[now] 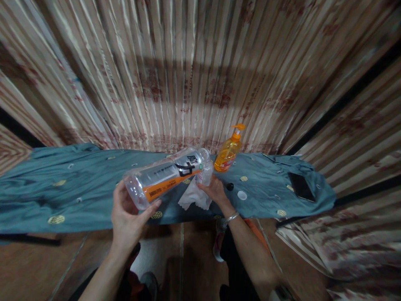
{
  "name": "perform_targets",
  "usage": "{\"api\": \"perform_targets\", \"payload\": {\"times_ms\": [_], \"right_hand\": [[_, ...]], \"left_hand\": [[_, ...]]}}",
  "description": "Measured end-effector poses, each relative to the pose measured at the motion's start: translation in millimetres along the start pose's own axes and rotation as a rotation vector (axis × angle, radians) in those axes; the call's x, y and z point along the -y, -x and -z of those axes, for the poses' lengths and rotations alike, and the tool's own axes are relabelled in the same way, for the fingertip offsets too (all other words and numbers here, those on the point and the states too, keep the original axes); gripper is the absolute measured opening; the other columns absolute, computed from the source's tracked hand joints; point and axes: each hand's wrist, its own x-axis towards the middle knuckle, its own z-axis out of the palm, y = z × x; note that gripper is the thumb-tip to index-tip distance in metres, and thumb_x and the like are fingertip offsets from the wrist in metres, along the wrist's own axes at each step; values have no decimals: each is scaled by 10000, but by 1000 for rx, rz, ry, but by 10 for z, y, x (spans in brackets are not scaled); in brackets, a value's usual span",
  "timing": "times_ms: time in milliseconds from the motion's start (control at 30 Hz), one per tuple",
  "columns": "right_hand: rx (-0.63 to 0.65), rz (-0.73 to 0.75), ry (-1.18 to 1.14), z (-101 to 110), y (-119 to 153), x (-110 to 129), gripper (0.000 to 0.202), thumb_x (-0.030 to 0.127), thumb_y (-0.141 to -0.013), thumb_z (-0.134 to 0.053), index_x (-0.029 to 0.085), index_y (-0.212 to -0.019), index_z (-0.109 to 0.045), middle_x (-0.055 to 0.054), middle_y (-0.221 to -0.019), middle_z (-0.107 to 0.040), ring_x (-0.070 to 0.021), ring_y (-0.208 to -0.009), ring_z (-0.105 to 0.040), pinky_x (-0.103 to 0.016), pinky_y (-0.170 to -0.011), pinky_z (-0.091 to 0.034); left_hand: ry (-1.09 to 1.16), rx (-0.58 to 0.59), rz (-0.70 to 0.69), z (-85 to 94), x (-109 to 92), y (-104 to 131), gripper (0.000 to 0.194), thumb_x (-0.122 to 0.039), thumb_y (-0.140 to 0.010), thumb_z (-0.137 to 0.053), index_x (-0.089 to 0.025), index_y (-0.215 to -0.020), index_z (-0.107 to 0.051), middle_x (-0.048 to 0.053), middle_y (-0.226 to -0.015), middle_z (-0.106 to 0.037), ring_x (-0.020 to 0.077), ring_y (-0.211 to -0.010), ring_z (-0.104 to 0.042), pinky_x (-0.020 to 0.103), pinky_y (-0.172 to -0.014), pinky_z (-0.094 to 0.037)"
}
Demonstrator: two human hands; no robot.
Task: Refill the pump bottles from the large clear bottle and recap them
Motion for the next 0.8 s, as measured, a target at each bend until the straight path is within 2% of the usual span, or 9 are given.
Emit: {"api": "perform_targets", "payload": {"times_ms": [367,600,800], "right_hand": [[26,-9,6,68,28,29,581,431,-961,-828,126,-1419,-641,-180,-1304,-827,-285,-1265,-789,-297,-1033,-575],[-5,22,24,31,12,1,538,428,-939,-845,160,-1369,-664,-156,-1242,-851,-283,-1210,-813,-283,-982,-593],[-39,42,40,-15,-15,-36,507,429,-926,-855,184,-1337,-689,-141,-1187,-864,-298,-1160,-831,-314,-961,-621]], "left_hand": [[10,4,25,-15,-32,-11,909,-392,-483,-1009,-240,-1296,-632,144,-1335,-761,364,-1185,-779,493,-999,-680],[11,-10,29,-20,-35,-25,909,-382,-463,-1004,-243,-1280,-631,115,-1288,-765,318,-1117,-781,426,-912,-687],[-2,-7,10,-9,-1,-32,909,-399,-476,-1009,-245,-1289,-632,119,-1288,-774,319,-1085,-794,433,-891,-698]]}}
